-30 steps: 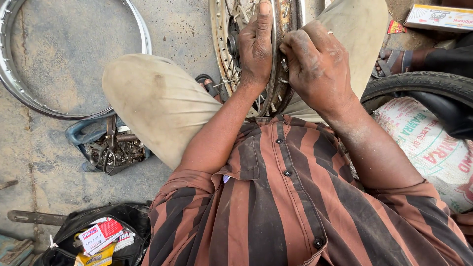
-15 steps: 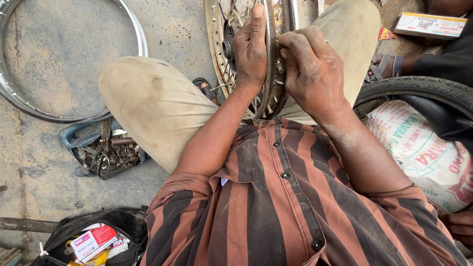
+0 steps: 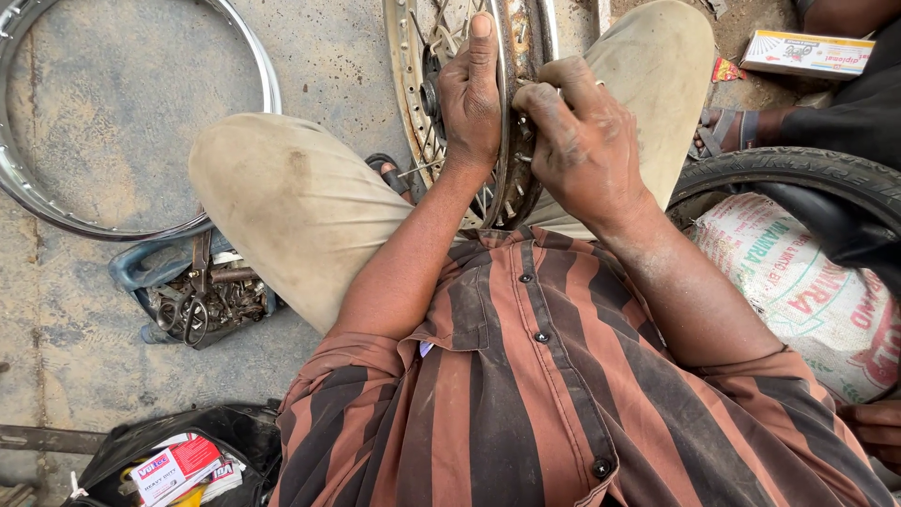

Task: The person sits on the ground and uses a wrench to tighten the spokes on a bicycle wheel rim. They rotate the wheel and adjust multiple spokes around the rim.

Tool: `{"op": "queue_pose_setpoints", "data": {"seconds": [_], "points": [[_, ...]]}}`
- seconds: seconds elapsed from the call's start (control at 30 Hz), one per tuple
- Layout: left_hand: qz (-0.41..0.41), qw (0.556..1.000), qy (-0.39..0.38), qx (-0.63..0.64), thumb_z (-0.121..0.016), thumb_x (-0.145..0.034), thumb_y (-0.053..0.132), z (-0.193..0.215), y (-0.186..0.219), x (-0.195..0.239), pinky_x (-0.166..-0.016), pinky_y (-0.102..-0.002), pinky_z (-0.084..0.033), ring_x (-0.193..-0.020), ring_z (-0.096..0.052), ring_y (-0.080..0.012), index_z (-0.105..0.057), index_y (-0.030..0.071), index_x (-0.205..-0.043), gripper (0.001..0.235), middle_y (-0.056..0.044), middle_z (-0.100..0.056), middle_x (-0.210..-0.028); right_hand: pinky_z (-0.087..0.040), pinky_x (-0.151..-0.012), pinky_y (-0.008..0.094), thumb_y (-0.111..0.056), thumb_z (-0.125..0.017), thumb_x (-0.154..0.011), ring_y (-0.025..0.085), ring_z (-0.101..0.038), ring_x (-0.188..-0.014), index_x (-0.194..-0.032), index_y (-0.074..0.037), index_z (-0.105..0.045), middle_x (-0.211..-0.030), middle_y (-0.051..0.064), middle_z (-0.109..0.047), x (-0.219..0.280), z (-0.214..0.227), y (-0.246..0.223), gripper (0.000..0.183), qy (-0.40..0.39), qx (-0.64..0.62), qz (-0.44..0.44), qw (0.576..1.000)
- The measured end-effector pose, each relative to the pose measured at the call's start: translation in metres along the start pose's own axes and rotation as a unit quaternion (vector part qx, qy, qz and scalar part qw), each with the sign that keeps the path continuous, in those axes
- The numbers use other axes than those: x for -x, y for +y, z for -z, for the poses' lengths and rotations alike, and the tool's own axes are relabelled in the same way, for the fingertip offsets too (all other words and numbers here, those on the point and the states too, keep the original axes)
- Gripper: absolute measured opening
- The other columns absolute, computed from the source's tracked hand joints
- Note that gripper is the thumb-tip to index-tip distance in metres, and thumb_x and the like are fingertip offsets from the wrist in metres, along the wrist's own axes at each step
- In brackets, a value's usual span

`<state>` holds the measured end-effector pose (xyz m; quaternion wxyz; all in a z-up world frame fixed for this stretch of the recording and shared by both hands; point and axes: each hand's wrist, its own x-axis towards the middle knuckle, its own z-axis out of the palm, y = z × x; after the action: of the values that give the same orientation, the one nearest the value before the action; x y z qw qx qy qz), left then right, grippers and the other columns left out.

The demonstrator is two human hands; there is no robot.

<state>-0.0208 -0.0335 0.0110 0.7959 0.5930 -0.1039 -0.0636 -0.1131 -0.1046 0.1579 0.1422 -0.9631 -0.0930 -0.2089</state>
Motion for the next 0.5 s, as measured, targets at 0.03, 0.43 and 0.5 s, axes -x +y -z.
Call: {"op": "queue_pose_setpoints", "data": {"seconds": [0.03,0.43,0.5], "points": [[0.001,1.000,0.003,-0.007,-0.038,-0.112,0.060,0.000,-0.003,-0.001,-0.064,-0.031,-0.043,-0.060,-0.044,-0.0084,-0.050,0.009,-0.066,0.070,0.002,-0.041,-0.060,-0.056,-0.073,0.042,0.001,-0.065,-0.102,0.030,-0.067,-0.092,-0.106,0.000,-0.061,-0.108,0.013,-0.061,0.000,0.002,0.001,0.006,0.010,-0.028,-0.006,1.000],[-0.010,1.000,-0.011,0.017,-0.036,-0.109,0.061,0.001,0.011,0.001,-0.062,-0.031,-0.044,-0.063,-0.051,-0.0091,-0.053,0.012,-0.068,0.067,0.002,-0.049,-0.064,-0.049,-0.066,0.043,-0.009,-0.071,-0.106,0.035,-0.062,-0.077,-0.097,0.001,-0.059,-0.087,0.015,-0.058,-0.011,0.000,-0.002,0.018,-0.003,-0.003,-0.065,0.998],[-0.017,1.000,-0.011,0.006,-0.036,-0.111,0.061,0.001,0.008,0.001,-0.063,-0.031,-0.043,-0.064,-0.049,-0.0094,-0.050,0.012,-0.068,0.067,0.002,-0.047,-0.066,-0.049,-0.062,0.043,-0.008,-0.072,-0.104,0.035,-0.063,-0.072,-0.098,0.001,-0.061,-0.085,0.016,-0.059,-0.010,0.006,0.000,0.015,0.004,-0.015,-0.038,0.999]]}}
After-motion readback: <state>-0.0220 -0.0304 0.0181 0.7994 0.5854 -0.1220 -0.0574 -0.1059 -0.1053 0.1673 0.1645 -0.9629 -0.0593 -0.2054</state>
